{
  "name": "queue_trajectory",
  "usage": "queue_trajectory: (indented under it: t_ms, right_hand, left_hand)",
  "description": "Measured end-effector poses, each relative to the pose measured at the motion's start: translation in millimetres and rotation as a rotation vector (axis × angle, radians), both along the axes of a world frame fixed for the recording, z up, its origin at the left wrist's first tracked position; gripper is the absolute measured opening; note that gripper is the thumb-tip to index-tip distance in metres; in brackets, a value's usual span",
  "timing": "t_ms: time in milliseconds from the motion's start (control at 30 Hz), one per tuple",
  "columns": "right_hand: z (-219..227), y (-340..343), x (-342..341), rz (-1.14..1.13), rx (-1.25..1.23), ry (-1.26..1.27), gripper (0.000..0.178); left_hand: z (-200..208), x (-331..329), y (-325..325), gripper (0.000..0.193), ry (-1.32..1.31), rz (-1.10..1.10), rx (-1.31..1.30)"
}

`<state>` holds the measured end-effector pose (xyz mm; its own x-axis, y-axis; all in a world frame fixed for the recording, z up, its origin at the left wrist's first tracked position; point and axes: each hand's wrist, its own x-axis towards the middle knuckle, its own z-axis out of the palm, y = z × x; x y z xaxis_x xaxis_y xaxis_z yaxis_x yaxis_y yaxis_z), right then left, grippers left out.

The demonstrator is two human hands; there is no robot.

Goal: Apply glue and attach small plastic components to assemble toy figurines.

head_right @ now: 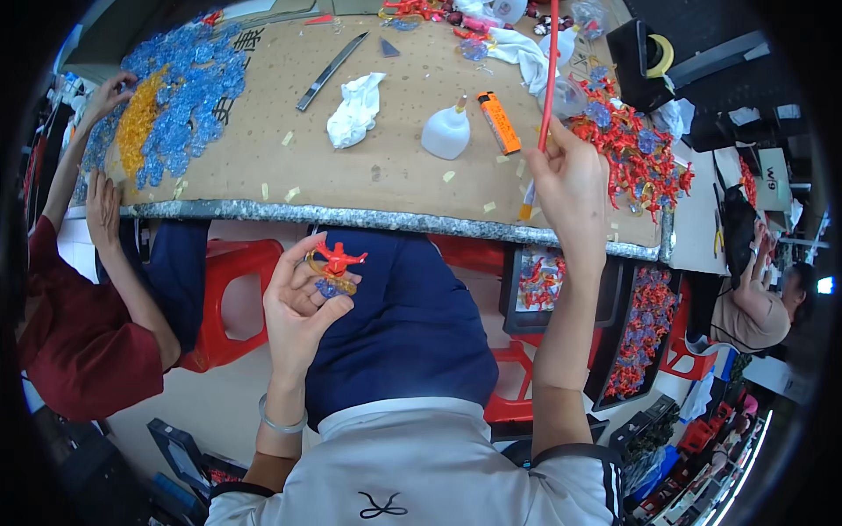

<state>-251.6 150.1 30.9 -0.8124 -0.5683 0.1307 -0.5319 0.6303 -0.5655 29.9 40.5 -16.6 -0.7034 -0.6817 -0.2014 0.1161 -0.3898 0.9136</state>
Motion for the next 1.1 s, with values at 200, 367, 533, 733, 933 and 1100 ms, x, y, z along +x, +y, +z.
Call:
queue_trajectory:
  t_ms: [200,367,533,733,933,1100]
  right_hand:
    - [6.4,-25.0,14.9,0.034,-0.217,0.334,0.027]
    - [19.5,-24.3,107.1,0.465,-0.368,0.039,0.018]
    - [-23.3,-27.2,124.8,0.418,-0.231,-0.876,0.020]
    - [-38.9,-28.6,120.0,0.450,-0.318,-0.971,0.011]
    - [-37.1,-30.3,123.5,0.479,-0.245,-0.921,0.009]
    - [-45.1,-31.6,127.9,0.454,-0.362,-0.936,0.007]
  left_hand:
    - [3.9,2.3,-0.9,0.070,-0.076,-0.002,-0.139]
    - [-3.0,5.3,4.1,0.074,-0.133,-0.013,-0.239]
    - [3.6,2.9,4.0,0.075,-0.119,-0.066,-0.296]
    - [0.0,2.5,4.7,0.066,0.035,-0.052,0.079]
    - [-4.2,3.7,3.0,0.058,-0.038,-0.028,0.074]
    - [-2.2,4.3,4.1,0.057,-0.089,-0.047,-0.030]
